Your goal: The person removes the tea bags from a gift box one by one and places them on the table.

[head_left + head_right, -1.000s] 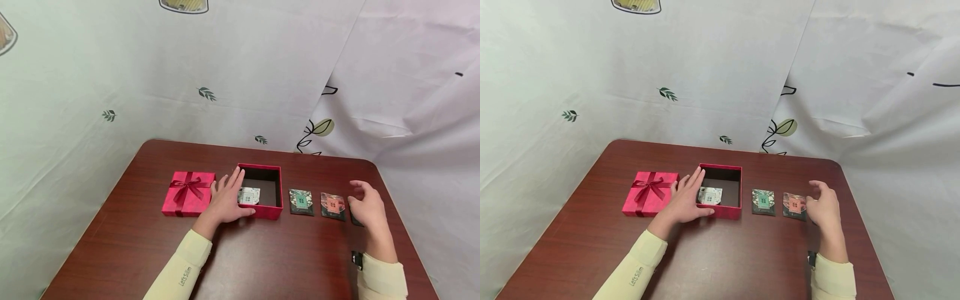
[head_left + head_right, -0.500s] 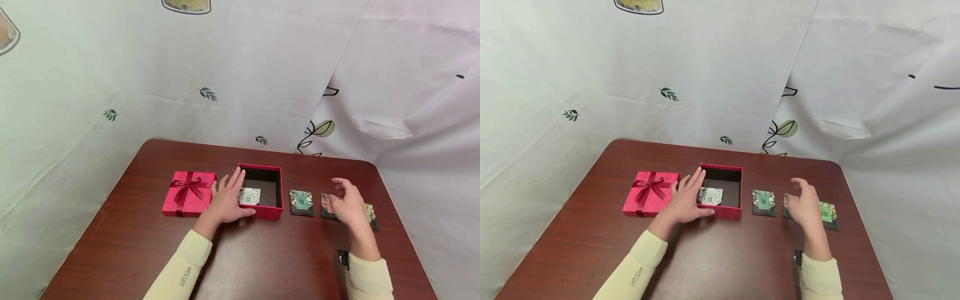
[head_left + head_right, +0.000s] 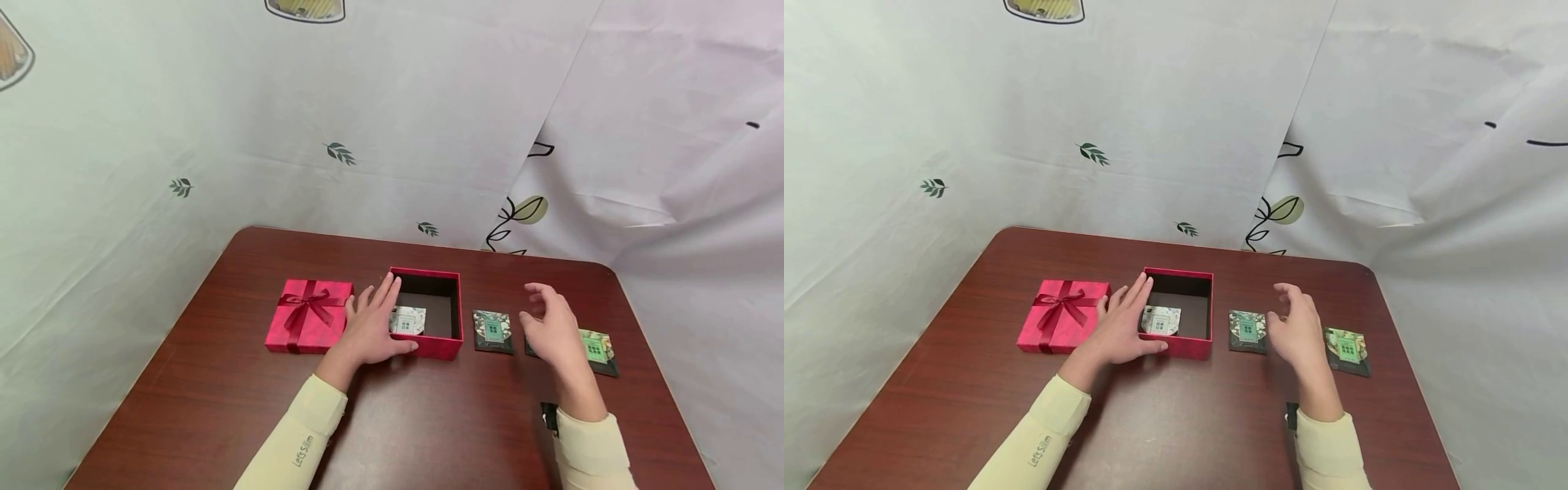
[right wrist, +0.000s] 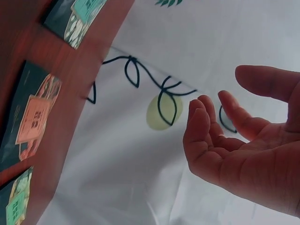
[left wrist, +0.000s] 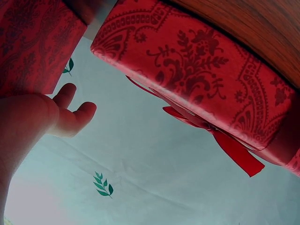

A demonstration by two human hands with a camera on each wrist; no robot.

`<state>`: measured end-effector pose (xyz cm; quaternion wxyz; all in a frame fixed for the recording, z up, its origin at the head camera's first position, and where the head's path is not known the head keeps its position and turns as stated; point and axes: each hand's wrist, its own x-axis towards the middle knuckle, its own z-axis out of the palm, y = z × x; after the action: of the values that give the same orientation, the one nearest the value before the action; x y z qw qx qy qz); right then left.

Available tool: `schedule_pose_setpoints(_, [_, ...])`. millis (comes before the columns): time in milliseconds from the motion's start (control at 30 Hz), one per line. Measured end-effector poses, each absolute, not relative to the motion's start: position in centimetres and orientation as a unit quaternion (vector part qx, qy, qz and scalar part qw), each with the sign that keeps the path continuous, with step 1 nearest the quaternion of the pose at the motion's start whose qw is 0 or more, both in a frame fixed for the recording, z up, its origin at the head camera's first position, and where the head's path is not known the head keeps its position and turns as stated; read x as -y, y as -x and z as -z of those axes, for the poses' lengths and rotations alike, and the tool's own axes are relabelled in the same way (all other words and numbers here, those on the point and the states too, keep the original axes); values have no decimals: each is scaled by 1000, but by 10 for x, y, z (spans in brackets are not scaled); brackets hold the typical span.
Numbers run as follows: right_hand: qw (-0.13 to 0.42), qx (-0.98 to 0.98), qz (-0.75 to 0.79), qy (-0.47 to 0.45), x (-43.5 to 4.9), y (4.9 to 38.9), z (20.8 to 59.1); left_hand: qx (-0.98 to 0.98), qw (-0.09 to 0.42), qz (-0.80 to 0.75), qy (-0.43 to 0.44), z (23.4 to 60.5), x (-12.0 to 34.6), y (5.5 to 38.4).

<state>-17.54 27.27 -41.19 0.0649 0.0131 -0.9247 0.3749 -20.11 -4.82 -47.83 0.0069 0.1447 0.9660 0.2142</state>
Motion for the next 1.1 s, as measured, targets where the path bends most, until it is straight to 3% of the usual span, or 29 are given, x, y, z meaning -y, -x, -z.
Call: schedule_pose_setpoints(1100, [65, 921, -379, -62, -220, 182, 421, -965, 8, -221, -144, 477, 48, 200])
